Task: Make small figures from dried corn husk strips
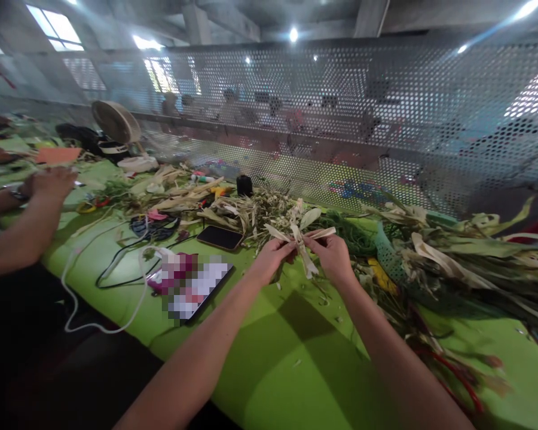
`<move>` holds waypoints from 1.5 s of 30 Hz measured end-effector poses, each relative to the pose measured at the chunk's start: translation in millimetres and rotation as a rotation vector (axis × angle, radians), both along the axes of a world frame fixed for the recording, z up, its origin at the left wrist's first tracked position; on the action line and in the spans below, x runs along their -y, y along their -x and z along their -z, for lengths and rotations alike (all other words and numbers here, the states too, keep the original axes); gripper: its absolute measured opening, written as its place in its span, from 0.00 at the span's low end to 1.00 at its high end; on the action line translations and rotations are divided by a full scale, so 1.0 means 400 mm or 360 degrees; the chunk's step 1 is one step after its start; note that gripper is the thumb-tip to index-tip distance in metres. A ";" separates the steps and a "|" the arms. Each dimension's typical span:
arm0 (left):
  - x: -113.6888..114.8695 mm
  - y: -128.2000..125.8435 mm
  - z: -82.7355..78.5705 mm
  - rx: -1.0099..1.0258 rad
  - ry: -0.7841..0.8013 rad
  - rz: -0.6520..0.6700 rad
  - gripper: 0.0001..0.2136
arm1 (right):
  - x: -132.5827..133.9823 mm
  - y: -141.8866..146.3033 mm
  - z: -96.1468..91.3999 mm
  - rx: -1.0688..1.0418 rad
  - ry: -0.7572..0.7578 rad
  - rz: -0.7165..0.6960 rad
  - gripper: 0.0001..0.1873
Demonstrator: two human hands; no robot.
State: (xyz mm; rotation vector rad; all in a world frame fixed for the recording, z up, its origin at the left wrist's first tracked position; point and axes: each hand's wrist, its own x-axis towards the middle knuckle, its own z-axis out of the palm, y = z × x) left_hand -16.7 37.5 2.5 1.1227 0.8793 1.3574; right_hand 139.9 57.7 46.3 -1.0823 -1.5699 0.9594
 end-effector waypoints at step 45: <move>0.017 -0.017 -0.012 0.0179 0.0148 0.0129 0.20 | -0.033 -0.012 0.009 0.0087 -0.0037 -0.0148 0.18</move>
